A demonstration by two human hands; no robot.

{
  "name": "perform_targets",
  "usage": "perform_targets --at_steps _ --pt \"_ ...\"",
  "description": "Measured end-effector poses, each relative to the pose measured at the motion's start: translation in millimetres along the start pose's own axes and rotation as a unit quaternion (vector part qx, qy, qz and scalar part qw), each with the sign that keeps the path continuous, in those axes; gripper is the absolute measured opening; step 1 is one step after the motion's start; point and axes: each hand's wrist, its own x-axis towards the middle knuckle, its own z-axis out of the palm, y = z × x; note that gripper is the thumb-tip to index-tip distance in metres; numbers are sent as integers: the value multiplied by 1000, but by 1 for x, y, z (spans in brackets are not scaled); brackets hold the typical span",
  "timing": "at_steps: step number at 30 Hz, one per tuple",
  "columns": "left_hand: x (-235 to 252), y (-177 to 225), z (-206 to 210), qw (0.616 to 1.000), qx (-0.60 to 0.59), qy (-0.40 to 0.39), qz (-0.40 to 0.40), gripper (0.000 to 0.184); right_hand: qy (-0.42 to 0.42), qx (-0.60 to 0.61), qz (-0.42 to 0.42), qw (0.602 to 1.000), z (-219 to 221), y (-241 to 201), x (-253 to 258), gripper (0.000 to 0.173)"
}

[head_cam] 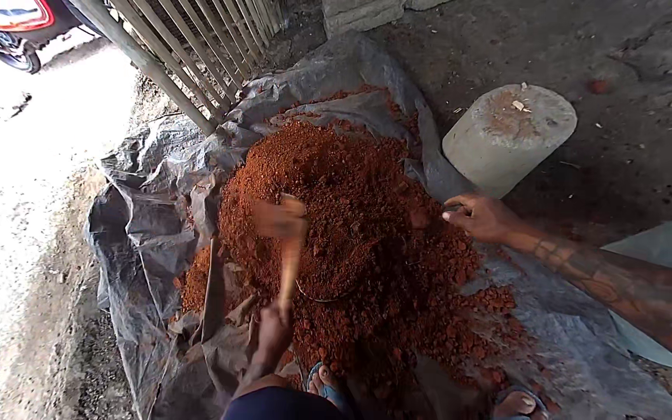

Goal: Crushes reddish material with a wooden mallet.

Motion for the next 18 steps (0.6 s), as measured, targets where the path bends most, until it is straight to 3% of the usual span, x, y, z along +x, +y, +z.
perform_targets --at_steps 1,2,4,7,9,12,14,16,17,18 --pt "4 -20 21 988 59 -94 -111 72 -13 -6 0 1000 6 3 0 40" --pt "9 -32 34 971 89 -148 -167 73 -30 -15 -1 999 12 5 -2 40" --pt "27 -15 20 969 87 -152 -176 74 -45 -38 -15 998 9 1 0 40" --pt "23 25 -39 993 10 -79 -86 71 -42 -46 -27 998 9 12 -6 39" --pt "19 54 -82 998 -48 21 41 69 -34 -41 -17 998 8 23 -4 39" --pt "18 93 -118 944 -195 128 235 63 -22 -37 13 999 4 38 -2 38" --pt "21 97 -110 906 -255 154 302 61 -12 -25 28 999 -1 38 0 38" --pt "17 61 -68 923 -226 163 266 65 -9 -22 41 999 -1 32 1 38" --pt "11 32 -38 958 -151 147 196 71 -14 -32 44 998 -1 25 3 39" --pt "3 5 -10 992 -48 82 87 71 -22 -48 47 998 -1 17 8 39"
